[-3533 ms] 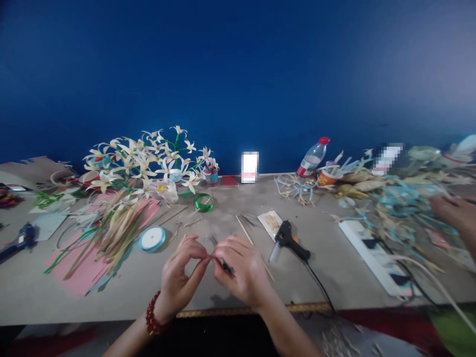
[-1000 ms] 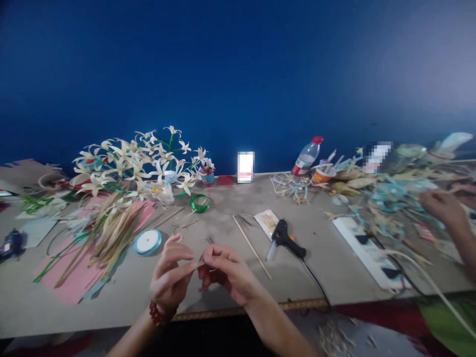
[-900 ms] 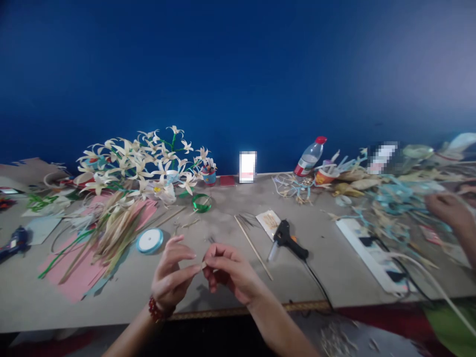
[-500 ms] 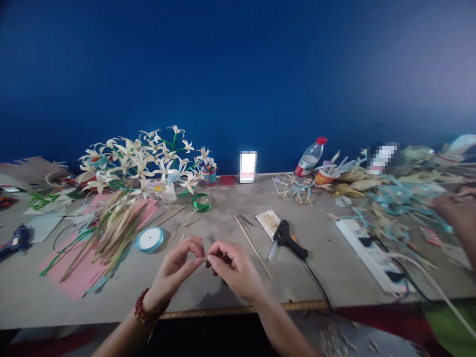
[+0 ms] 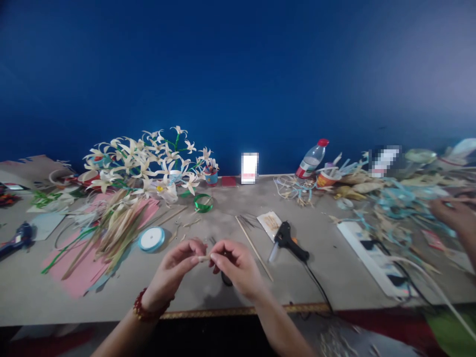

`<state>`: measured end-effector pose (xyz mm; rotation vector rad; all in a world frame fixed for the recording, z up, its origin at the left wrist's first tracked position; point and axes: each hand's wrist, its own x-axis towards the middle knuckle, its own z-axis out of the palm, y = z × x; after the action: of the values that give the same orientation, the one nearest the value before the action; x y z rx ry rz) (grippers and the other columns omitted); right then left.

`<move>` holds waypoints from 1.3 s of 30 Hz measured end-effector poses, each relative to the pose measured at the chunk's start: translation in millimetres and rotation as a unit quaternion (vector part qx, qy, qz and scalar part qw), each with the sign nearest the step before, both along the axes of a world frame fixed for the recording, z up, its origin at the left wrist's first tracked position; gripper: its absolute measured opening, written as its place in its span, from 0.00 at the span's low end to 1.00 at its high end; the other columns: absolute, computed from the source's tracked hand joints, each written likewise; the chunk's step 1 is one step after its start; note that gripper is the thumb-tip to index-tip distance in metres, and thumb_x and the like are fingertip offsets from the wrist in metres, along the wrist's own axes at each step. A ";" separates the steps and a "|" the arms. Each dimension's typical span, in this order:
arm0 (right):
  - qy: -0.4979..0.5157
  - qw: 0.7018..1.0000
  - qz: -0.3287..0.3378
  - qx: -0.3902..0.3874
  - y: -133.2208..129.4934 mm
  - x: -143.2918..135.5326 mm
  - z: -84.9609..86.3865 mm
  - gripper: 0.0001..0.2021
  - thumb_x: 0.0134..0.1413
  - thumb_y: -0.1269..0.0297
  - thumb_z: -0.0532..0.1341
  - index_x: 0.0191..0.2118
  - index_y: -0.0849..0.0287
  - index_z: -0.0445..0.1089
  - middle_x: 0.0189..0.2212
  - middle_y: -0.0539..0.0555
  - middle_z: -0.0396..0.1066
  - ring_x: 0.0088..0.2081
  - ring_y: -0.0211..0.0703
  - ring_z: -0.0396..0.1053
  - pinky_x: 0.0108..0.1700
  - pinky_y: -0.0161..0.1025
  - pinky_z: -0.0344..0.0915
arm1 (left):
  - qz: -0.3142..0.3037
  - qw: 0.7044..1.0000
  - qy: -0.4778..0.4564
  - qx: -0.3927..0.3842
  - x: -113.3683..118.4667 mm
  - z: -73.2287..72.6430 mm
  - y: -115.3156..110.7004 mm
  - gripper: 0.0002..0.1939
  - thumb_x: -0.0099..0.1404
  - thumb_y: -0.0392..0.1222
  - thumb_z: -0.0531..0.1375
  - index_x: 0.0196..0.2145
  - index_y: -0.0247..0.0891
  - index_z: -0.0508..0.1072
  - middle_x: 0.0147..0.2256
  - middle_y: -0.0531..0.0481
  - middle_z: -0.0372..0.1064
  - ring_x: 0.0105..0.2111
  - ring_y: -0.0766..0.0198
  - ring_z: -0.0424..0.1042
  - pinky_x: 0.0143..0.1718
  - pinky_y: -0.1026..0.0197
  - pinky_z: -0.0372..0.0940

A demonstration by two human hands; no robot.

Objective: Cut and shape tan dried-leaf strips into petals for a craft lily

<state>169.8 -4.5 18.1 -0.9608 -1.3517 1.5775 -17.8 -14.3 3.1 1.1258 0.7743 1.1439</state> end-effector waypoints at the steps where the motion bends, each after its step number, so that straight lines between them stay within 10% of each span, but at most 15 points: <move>1: -0.004 1.000 0.000 0.001 0.2 -1.3 0.7 0.09 0.54 0.58 0.64 0.30 0.59 0.71 0.23 0.49 0.68 0.25 0.36 0.66 0.30 0.33 0.62 | -0.003 1.000 0.018 0.005 -0.2 2.2 0.0 0.06 0.63 0.41 0.63 0.32 0.36 0.72 0.33 0.49 0.67 0.38 0.61 0.65 0.43 0.60 0.58; 12: 0.213 0.964 0.029 -0.153 10.7 7.8 -15.7 0.06 0.47 0.66 0.63 0.25 0.59 0.67 0.18 0.45 0.63 0.19 0.32 0.58 0.22 0.30 0.61 | -0.035 0.992 -0.103 -0.064 2.1 2.3 3.1 0.09 0.61 0.42 0.66 0.28 0.35 0.71 0.28 0.51 0.65 0.34 0.62 0.65 0.47 0.56 0.59; 21: 0.067 0.994 0.048 -0.075 -2.8 -10.5 -1.5 0.09 0.48 0.62 0.66 0.28 0.60 0.68 0.22 0.47 0.67 0.22 0.33 0.64 0.25 0.31 0.66 | -0.032 0.996 -0.069 -0.050 6.4 3.3 -0.6 0.06 0.63 0.39 0.64 0.30 0.35 0.71 0.30 0.50 0.66 0.33 0.63 0.66 0.38 0.60 0.61; 29: 0.185 0.975 -0.012 -0.125 8.1 14.3 -14.0 0.07 0.47 0.66 0.64 0.24 0.60 0.66 0.18 0.45 0.62 0.17 0.31 0.57 0.18 0.29 0.61 | -0.030 0.989 -0.116 -0.082 2.6 5.7 -0.3 0.09 0.60 0.40 0.66 0.27 0.35 0.71 0.26 0.52 0.65 0.33 0.63 0.66 0.49 0.56 0.59; 39: 0.101 0.989 0.037 -0.103 -0.5 3.5 -9.1 0.09 0.51 0.61 0.64 0.27 0.60 0.68 0.19 0.46 0.65 0.18 0.32 0.61 0.18 0.28 0.62 | -0.042 0.990 -0.091 -0.102 7.8 4.5 0.4 0.11 0.58 0.42 0.68 0.28 0.35 0.71 0.29 0.50 0.67 0.33 0.63 0.65 0.37 0.61 0.59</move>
<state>173.2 -5.0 9.1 -0.8528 -1.1130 1.8451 -10.0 -13.9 7.6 0.8618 0.6791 1.0549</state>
